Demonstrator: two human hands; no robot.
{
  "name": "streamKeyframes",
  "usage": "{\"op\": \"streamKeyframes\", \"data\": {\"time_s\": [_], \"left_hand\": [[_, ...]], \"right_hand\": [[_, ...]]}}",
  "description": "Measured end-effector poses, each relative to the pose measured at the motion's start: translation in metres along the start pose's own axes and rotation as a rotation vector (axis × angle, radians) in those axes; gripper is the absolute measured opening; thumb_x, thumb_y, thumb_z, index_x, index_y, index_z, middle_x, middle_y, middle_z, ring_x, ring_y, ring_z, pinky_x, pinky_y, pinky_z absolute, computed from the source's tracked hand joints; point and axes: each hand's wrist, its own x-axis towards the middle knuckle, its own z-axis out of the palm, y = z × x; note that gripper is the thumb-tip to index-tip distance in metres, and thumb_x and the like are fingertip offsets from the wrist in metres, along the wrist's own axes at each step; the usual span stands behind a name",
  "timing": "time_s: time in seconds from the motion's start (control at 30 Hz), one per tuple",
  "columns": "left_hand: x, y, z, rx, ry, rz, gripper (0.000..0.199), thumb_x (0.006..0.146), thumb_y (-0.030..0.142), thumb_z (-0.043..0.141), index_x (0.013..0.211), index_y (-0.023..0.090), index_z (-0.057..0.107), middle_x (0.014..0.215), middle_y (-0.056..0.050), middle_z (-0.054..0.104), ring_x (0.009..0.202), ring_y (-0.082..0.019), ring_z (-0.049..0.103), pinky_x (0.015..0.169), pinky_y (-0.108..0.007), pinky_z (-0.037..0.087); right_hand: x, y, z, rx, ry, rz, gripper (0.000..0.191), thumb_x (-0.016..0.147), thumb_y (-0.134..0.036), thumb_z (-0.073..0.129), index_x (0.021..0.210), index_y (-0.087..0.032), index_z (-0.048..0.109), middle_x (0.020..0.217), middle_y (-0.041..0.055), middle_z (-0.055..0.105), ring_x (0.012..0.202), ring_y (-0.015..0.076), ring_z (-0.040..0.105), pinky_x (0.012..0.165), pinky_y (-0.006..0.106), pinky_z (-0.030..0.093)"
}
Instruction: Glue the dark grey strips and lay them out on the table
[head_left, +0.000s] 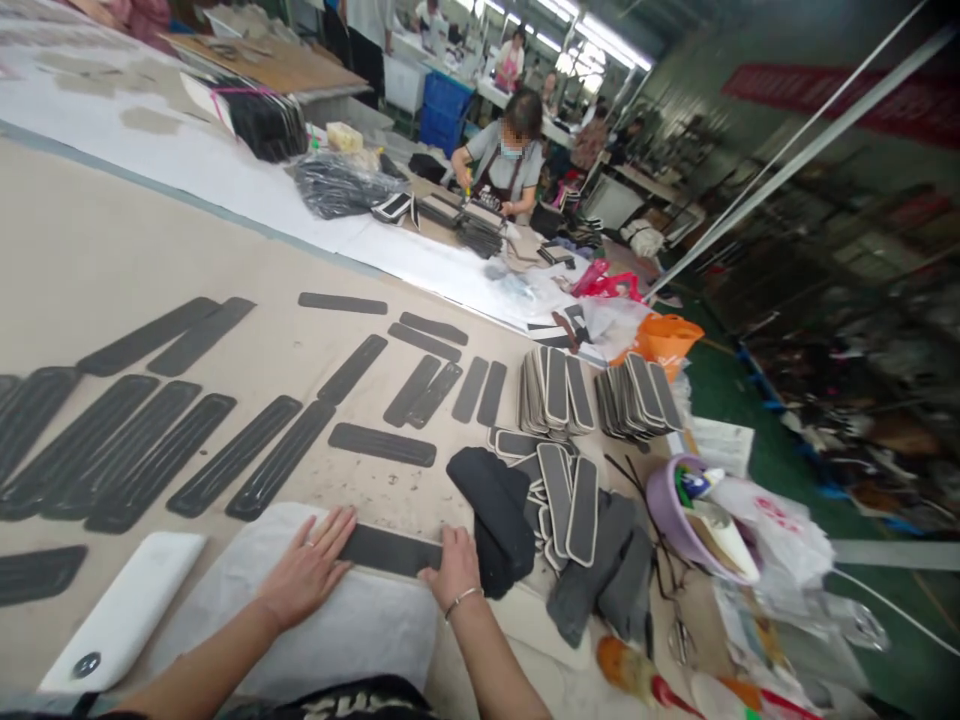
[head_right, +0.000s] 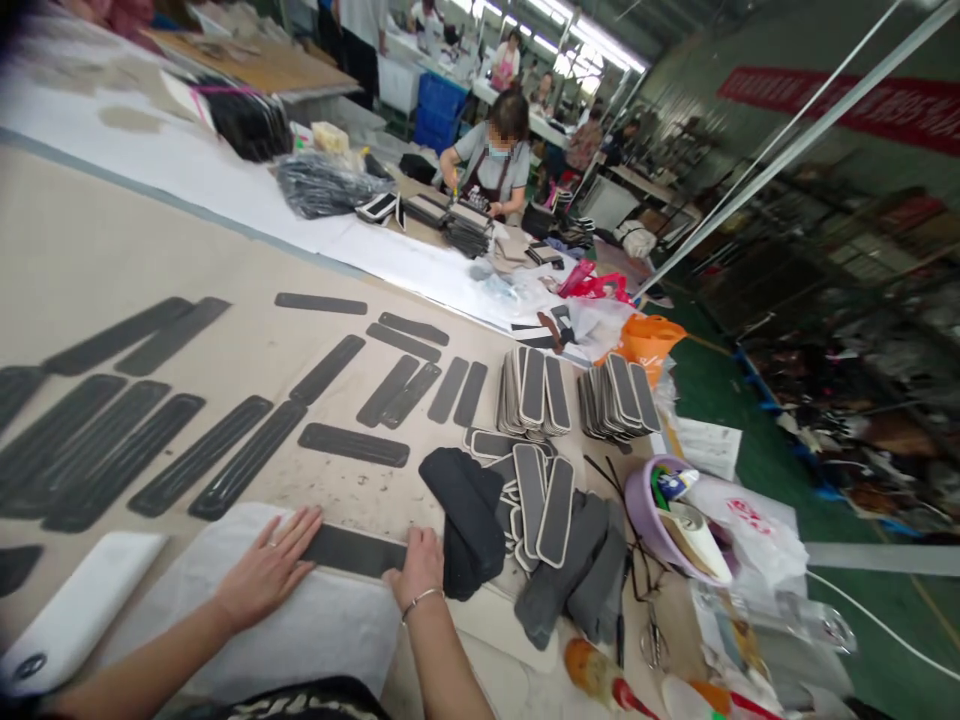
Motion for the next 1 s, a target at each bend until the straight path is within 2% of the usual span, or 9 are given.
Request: {"op": "streamKeyframes", "data": {"time_s": [0.1,0.23,0.4,0.57,0.67,0.73,0.8,0.9,1.0], "left_hand": [[-0.001,-0.003,-0.001,-0.014,0.032,0.007,0.061,0.092,0.048,0.039,0.146,0.02,0.031,0.15,-0.008,0.034,0.138,-0.028,0.029,0.112,-0.047,0.02],[-0.004,-0.008,-0.001,-0.031,0.093,-0.015,0.07,0.089,0.051,0.043,0.147,0.015,0.027,0.149,-0.011,0.034,0.137,-0.028,0.032,0.111,-0.043,0.026],[-0.005,-0.012,0.008,-0.019,0.18,-0.027,0.065,0.09,0.048,0.041,0.145,0.013,0.033,0.145,-0.014,0.041,0.133,-0.029,0.039,0.11,-0.044,0.029],[-0.005,-0.012,0.014,-0.035,0.175,-0.045,0.063,0.089,0.052,0.042,0.139,0.014,0.044,0.142,-0.014,0.045,0.131,-0.031,0.041,0.108,-0.046,0.032],[-0.004,-0.012,0.013,-0.023,0.155,-0.054,0.06,0.089,0.051,0.043,0.136,0.013,0.047,0.142,-0.014,0.045,0.132,-0.031,0.04,0.108,-0.047,0.032],[-0.004,-0.012,0.012,-0.006,0.134,-0.055,0.061,0.089,0.052,0.043,0.135,0.012,0.048,0.143,-0.015,0.044,0.132,-0.031,0.039,0.108,-0.047,0.032],[-0.004,-0.011,0.01,0.0,0.113,-0.061,0.062,0.089,0.052,0.043,0.135,0.012,0.048,0.143,-0.015,0.044,0.133,-0.031,0.039,0.108,-0.046,0.033],[-0.003,-0.01,0.007,-0.01,0.087,-0.084,0.06,0.089,0.052,0.043,0.135,0.013,0.048,0.144,-0.014,0.043,0.133,-0.03,0.038,0.108,-0.045,0.032],[-0.003,-0.009,0.004,-0.029,0.071,-0.098,0.059,0.09,0.051,0.041,0.137,0.014,0.047,0.145,-0.013,0.042,0.135,-0.029,0.036,0.109,-0.044,0.032]], "right_hand": [[0.005,0.001,-0.002,0.05,-0.033,-0.029,0.048,0.055,-0.024,0.078,0.101,-0.019,0.063,0.1,0.0075,0.058,0.087,0.023,0.059,0.079,0.035,0.047],[0.002,0.007,-0.01,0.159,-0.021,-0.149,0.005,0.075,-0.027,0.065,0.077,-0.022,0.065,0.08,0.0008,0.06,0.079,0.0155,0.059,0.074,0.026,0.044],[-0.008,0.04,-0.057,0.281,0.202,-0.131,0.026,0.089,-0.037,0.044,0.08,-0.022,0.064,0.08,0.001,0.061,0.08,0.0134,0.058,0.074,0.023,0.043],[-0.014,0.122,-0.121,0.303,0.512,0.144,0.053,0.088,-0.057,0.032,0.093,-0.017,0.066,0.091,0.0091,0.067,0.087,0.0206,0.06,0.08,0.031,0.045],[-0.014,0.168,-0.142,0.253,0.644,0.287,0.073,0.084,-0.065,0.022,0.102,-0.009,0.065,0.098,0.0192,0.066,0.097,0.0291,0.058,0.089,0.041,0.042],[-0.013,0.183,-0.142,0.201,0.695,0.308,0.083,0.08,-0.07,0.026,0.115,-0.001,0.059,0.113,0.027,0.059,0.112,0.0355,0.049,0.099,0.05,0.034],[-0.011,0.183,-0.131,0.169,0.684,0.267,0.086,0.077,-0.07,0.033,0.123,0.001,0.052,0.122,0.0279,0.053,0.119,0.036,0.044,0.103,0.051,0.03],[-0.006,0.163,-0.099,0.159,0.553,0.137,0.072,0.079,-0.061,0.042,0.125,-0.008,0.054,0.121,0.0199,0.057,0.116,0.0301,0.048,0.101,0.043,0.037],[0.001,0.143,-0.066,0.056,0.399,0.029,0.064,0.078,-0.048,0.05,0.13,-0.011,0.05,0.126,0.018,0.054,0.12,0.0309,0.046,0.101,0.043,0.037]]}}
